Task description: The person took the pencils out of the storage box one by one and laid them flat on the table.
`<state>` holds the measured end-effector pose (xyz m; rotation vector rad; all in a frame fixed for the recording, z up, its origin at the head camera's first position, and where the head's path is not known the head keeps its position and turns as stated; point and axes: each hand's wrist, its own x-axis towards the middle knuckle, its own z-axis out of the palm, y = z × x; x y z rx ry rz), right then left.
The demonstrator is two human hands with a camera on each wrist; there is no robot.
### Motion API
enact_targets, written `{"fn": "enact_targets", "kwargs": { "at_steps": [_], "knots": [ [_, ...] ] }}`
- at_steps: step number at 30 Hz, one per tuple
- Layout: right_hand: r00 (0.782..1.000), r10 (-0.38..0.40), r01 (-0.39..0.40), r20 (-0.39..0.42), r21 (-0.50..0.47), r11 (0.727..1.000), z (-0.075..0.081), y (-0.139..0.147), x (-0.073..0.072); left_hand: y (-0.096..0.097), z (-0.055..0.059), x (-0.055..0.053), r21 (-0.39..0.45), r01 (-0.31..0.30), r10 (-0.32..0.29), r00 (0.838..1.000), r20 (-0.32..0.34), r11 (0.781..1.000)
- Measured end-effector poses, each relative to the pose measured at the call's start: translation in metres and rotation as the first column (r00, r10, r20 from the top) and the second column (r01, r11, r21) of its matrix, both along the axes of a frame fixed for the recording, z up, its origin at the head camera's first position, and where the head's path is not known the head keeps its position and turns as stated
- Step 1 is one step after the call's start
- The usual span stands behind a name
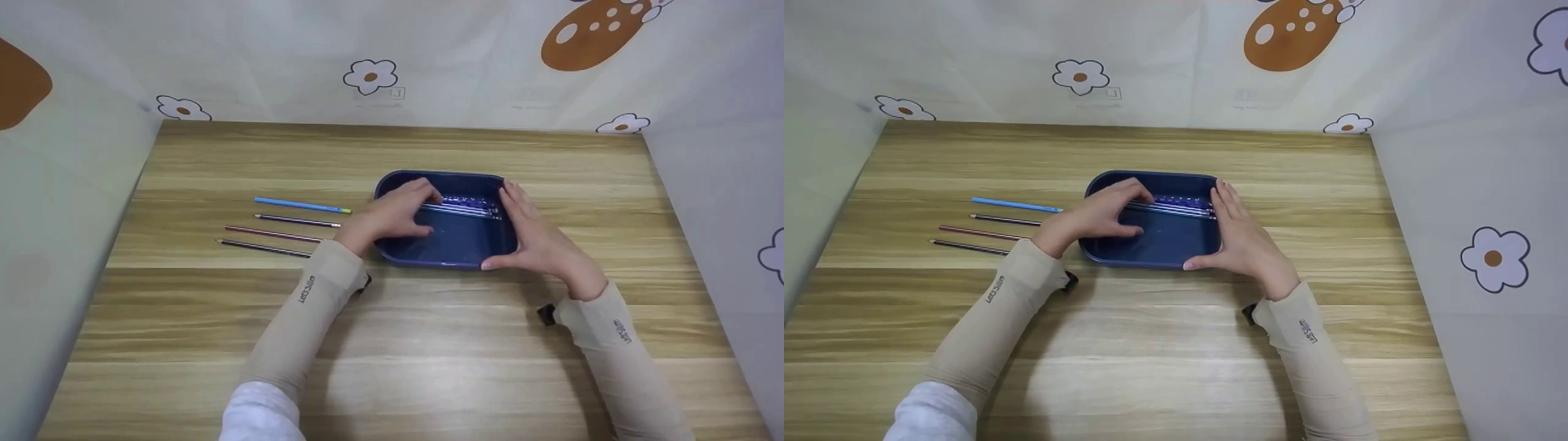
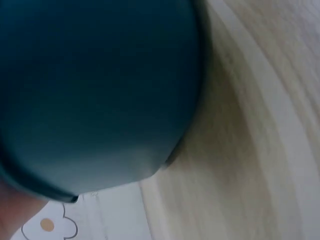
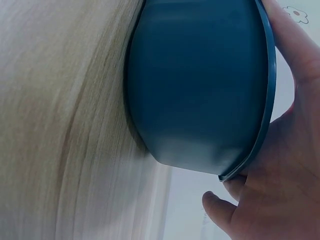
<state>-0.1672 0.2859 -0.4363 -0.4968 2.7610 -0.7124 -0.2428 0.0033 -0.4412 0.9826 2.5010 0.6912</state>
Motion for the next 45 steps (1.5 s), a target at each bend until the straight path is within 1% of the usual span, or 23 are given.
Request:
{"fn": "enact_targets", "kwargs": {
  "at_steps": [4,9,16,20,25,28,33,38,42,45],
  "knots": [
    [1.000,-0.002,0.002,-0.002,-0.001,1.000,0.000,0.000,0.000,0.005,-0.003,-0.001,-0.036,-0.024,0.024,1.000,0.010,0.999],
    [1.000,0.001,-0.001,-0.013,-0.006,1.000,0.001,0.000,0.000,0.009,-0.006,-0.002,-0.078,-0.042,0.041,0.999,-0.005,0.996],
    [1.000,0.013,-0.013,-0.016,0.008,1.000,0.001,-0.001,0.000,0.013,-0.008,-0.003,-0.142,-0.057,0.055,0.998,-0.021,0.988],
    [1.000,0.008,-0.008,-0.008,0.005,1.000,0.000,-0.001,0.000,0.014,-0.009,-0.003,-0.167,-0.056,0.053,0.998,-0.027,0.984],
    [1.000,-0.004,0.004,0.016,0.005,1.000,0.002,-0.001,0.000,0.015,-0.010,-0.003,-0.178,-0.060,0.053,0.998,-0.041,0.982],
    [1.000,-0.004,0.003,0.016,0.006,1.000,0.001,-0.001,0.000,0.015,-0.011,-0.003,-0.180,-0.058,0.051,0.998,-0.042,0.982],
    [1.000,-0.006,0.006,0.006,0.007,1.000,0.001,-0.001,0.000,0.016,-0.012,-0.004,-0.193,-0.038,0.029,0.998,-0.048,0.980],
    [1.000,-0.010,0.010,0.014,0.008,1.000,0.001,-0.001,0.000,0.016,-0.011,-0.004,-0.212,-0.020,0.007,0.998,-0.062,0.977],
    [1.000,-0.009,0.009,0.020,0.007,1.000,0.001,-0.002,0.000,0.015,-0.010,-0.002,-0.197,-0.010,-0.004,0.997,-0.072,0.980],
    [1.000,-0.007,0.007,0.017,0.007,1.000,0.001,-0.001,-0.001,0.014,-0.010,-0.002,-0.176,-0.004,-0.008,0.998,-0.066,0.984]
  ]
}}
